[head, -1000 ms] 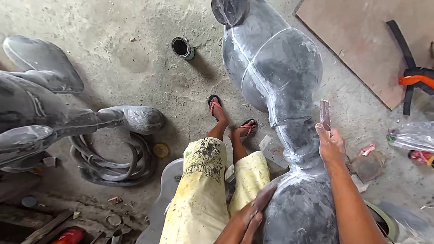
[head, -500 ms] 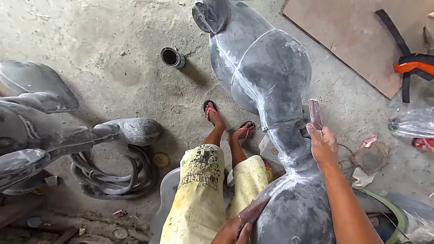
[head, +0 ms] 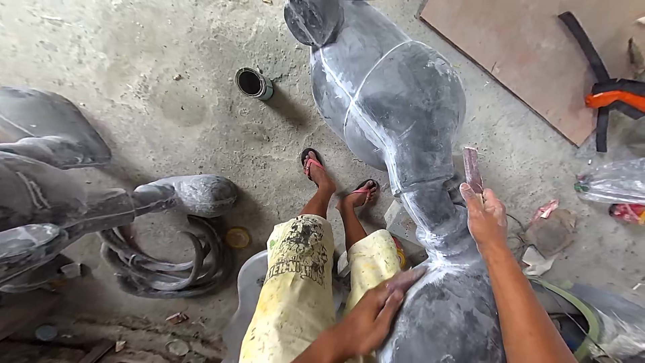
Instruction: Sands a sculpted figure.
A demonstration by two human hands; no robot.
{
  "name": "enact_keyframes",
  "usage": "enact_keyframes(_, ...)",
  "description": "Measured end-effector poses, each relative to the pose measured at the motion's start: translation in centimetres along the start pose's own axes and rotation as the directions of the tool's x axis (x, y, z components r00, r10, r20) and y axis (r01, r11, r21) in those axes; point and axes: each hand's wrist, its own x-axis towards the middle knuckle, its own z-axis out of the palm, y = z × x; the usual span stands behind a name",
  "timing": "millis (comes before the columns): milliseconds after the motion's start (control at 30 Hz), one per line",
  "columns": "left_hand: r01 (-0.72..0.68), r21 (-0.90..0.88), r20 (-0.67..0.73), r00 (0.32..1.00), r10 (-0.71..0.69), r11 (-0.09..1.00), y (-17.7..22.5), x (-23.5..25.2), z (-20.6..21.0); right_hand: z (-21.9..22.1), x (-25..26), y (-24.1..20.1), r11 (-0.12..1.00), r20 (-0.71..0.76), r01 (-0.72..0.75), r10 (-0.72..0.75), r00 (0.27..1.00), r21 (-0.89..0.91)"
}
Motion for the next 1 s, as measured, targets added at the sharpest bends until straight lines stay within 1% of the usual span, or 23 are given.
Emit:
enact_keyframes(33, 0.023, 0.007, 0.012, 1.000, -0.023, 1.000, -0.5, 1.1, -0.1, 0.0, -0.1, 0.1, 1.000, 0.001, -0.006, 0.006, 1.000, -0.006)
enact_keyframes(67, 0.042, 0.016, 0.019, 0.999, -0.042, 0.999, -0.5, 1.0, -0.3, 0.0, -0.1, 0.0, 1.000, 0.004, -0.007, 0.007, 1.000, -0.014)
enact_keyframes(133, 0.023, 0.066, 0.023, 0.999, -0.025, 0.998, 0.6, -2.2, -0.9, 0.0, -0.1, -0.1, 1.000, 0.010, -0.005, 0.006, 1.000, -0.026)
enact_keyframes(200, 0.046, 0.102, 0.016, 0.999, -0.048, 0.994, 2.1, -6.0, -1.4, 0.1, 0.2, -0.2, 1.000, 0.008, -0.006, 0.006, 1.000, -0.019)
enact_keyframes(233, 0.047, 0.096, 0.028, 0.998, -0.050, 0.994, 2.2, -6.7, -1.5, 0.2, 0.2, -0.2, 1.000, 0.006, -0.009, 0.009, 1.000, -0.023)
enact_keyframes(300, 0.022, 0.056, 0.031, 0.999, -0.024, 0.998, 1.3, -5.5, -1.5, 0.1, -0.1, 0.0, 1.000, 0.014, -0.003, 0.003, 1.000, -0.023)
enact_keyframes(400, 0.010, 0.088, 0.034, 0.999, -0.013, 0.996, -0.1, 0.0, -1.5, 0.2, 0.2, -0.3, 1.000, 0.007, -0.002, 0.002, 1.000, -0.004)
enact_keyframes(433, 0.012, 0.094, 0.039, 0.999, -0.016, 0.995, -0.2, 1.0, -1.4, 0.2, 0.2, -0.4, 1.000, 0.004, -0.007, 0.007, 1.000, -0.010)
enact_keyframes(467, 0.022, 0.107, 0.045, 0.999, -0.027, 0.994, 0.1, 1.0, -1.4, 0.2, 0.1, -0.5, 1.000, 0.005, -0.012, 0.012, 1.000, -0.014)
enact_keyframes(500, 0.029, 0.130, 0.044, 0.998, -0.035, 0.991, 0.5, 0.0, -1.4, 0.2, -0.1, -0.5, 1.000, 0.005, -0.014, 0.014, 1.000, -0.012)
enact_keyframes(600, 0.010, 0.170, 0.051, 0.999, -0.019, 0.985, 1.6, -5.1, -2.0, 0.4, -0.1, -0.3, 1.000, -0.002, -0.007, 0.007, 1.000, -0.013)
enact_keyframes(633, 0.011, 0.157, 0.066, 0.998, -0.022, 0.988, 1.5, -5.8, -2.3, 0.5, 0.0, -0.3, 1.000, -0.003, -0.012, 0.012, 1.000, -0.016)
enact_keyframes(700, 0.012, 0.138, 0.062, 0.998, -0.020, 0.990, 0.6, -4.3, -2.3, 0.5, -0.2, -0.1, 0.999, 0.003, -0.027, 0.028, 1.000, -0.025)
enact_keyframes(767, 0.017, 0.134, 0.062, 0.998, -0.025, 0.991, -0.7, -0.7, -2.1, 0.6, -0.2, 0.0, 0.999, -0.003, -0.036, 0.036, 0.999, -0.035)
enact_keyframes(833, 0.056, 0.135, 0.056, 0.996, -0.064, 0.989, -0.9, 0.8, -1.9, 0.6, -0.2, 0.1, 0.999, -0.006, -0.034, 0.034, 0.999, -0.043)
enact_keyframes(867, 0.069, 0.155, 0.054, 0.996, -0.078, 0.986, -0.5, 0.1, -1.9, 0.7, -0.1, 0.1, 0.999, -0.003, -0.028, 0.028, 1.000, -0.036)
enact_keyframes(933, 0.044, 0.199, 0.044, 0.998, -0.054, 0.979, 0.8, -3.7, -2.0, 0.6, -0.4, 0.2, 0.999, 0.003, -0.024, 0.024, 1.000, -0.025)
enact_keyframes(1000, -0.003, 0.169, 0.051, 0.999, -0.006, 0.986, 1.6, -6.4, -2.4, 0.8, -0.1, 0.0, 1.000, 0.001, -0.021, 0.021, 1.000, -0.013)
